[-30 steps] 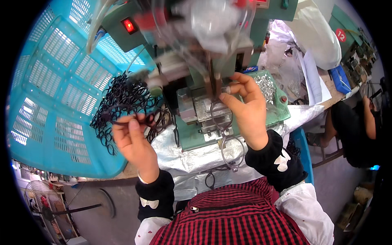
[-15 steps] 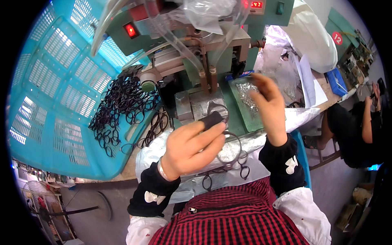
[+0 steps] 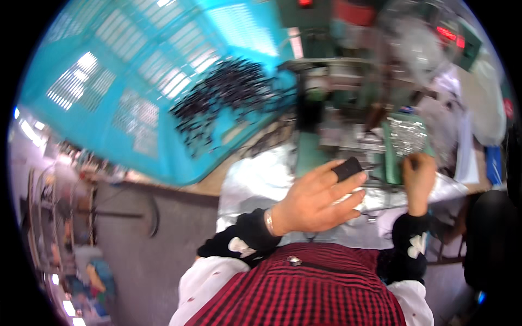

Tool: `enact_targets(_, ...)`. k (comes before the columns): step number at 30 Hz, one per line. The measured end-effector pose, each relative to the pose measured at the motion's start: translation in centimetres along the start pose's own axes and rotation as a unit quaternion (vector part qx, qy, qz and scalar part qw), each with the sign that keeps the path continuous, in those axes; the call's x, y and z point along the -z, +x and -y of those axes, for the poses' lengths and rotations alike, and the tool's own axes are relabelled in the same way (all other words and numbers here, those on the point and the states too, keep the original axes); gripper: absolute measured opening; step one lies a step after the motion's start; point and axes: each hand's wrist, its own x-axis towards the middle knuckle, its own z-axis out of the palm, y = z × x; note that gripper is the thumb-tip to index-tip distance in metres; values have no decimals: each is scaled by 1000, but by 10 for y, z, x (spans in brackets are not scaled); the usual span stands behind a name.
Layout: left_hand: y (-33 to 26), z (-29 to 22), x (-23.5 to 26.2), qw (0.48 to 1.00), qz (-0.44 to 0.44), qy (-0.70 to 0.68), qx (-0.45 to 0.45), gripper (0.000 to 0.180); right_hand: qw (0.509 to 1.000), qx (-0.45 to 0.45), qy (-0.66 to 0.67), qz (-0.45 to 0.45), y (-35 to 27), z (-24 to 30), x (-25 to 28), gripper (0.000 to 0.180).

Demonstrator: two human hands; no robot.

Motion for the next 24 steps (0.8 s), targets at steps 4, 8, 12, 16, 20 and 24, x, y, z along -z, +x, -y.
enact_targets(4, -45, -18, 75, 905, -82, 372, 190, 26, 990, -121, 70, 23, -9, -11, -3, 11)
enact_targets(8, -70, 18, 156, 827, -212, 151, 499, 23, 970, -115, 211, -29, -11, -11, -8, 14)
enact_targets(12, -87, 61, 159, 742, 2, 325, 586, 32, 966, -41, 244, -70, -2, 6, -12, 17)
enact_targets(16, -114, 111, 120, 650, 166, 439, 598, 45, 955, -106, 277, -1, -2, 17, -8, 17)
enact_targets(20, -142, 131, 106, 697, 80, 370, 609, 39, 987, -49, 133, -78, -21, 0, 14, 16)
enact_targets(24, -160, 139, 148, 780, -183, 192, 566, 29, 986, -77, 75, -126, -48, -20, 40, 14)
